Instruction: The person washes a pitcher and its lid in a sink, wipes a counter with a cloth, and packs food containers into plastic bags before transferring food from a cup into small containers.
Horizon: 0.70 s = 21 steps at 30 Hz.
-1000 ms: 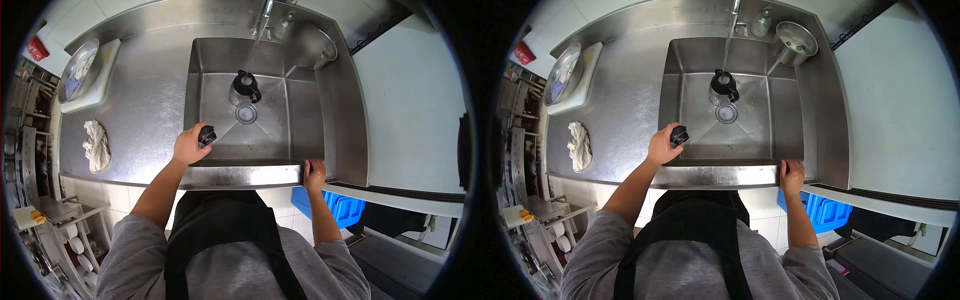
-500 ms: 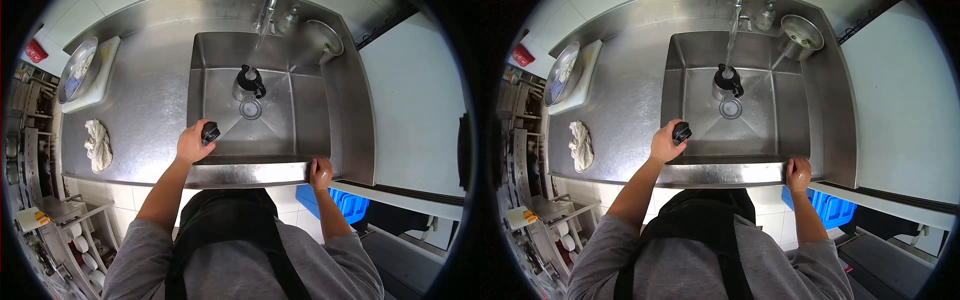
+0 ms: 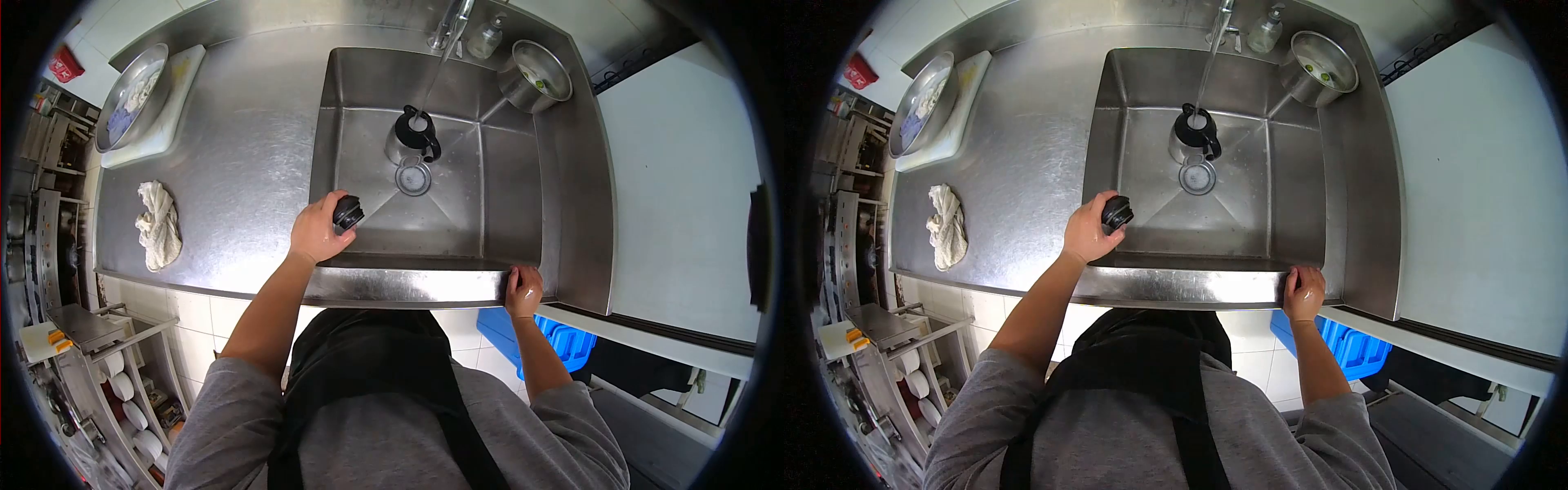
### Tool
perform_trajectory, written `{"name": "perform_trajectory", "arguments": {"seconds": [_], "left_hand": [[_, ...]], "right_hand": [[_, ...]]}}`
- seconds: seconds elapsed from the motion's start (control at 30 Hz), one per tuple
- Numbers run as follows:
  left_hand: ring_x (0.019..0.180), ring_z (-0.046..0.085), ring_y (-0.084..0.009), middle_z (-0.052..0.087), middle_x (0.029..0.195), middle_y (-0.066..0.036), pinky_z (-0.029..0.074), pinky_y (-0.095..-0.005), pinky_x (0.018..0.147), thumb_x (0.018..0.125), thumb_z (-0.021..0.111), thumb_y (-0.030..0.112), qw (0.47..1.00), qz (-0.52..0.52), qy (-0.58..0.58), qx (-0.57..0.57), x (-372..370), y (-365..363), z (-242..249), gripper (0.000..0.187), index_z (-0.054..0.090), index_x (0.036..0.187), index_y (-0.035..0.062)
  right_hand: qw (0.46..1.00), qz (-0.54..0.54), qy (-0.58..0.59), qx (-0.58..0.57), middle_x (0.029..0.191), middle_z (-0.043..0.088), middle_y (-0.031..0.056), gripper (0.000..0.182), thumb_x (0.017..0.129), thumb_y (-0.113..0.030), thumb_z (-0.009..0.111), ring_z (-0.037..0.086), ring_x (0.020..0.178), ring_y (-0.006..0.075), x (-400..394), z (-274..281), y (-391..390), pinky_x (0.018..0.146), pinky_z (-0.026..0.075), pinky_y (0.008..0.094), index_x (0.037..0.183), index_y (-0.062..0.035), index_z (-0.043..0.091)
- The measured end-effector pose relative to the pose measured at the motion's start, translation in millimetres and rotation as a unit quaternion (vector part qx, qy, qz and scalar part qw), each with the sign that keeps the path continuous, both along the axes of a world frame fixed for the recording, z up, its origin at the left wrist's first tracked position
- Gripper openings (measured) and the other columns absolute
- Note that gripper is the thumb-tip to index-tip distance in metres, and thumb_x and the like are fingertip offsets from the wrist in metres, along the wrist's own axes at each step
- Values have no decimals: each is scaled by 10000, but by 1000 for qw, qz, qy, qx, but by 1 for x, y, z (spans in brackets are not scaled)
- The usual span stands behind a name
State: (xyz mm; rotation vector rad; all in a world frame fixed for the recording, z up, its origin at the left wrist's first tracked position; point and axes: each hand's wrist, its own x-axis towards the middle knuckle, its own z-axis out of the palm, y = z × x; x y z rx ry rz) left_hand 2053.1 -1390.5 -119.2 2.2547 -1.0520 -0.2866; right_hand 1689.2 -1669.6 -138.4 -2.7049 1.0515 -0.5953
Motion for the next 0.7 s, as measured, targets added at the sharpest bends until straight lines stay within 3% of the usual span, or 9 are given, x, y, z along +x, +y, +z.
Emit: {"name": "perform_trajectory", "arguments": {"seconds": [0.7], "left_hand": [[937, 638, -382, 663, 1052, -142, 505, -451, 834, 687, 749, 217, 1000, 4, 1, 5, 0, 0, 1, 594, 501, 1221, 144]], "right_hand": [[1000, -2, 1, 11, 856, 665, 122, 125, 896, -157, 584, 619, 864, 336, 5, 11, 4, 921, 462, 441, 854, -70, 664]]}}
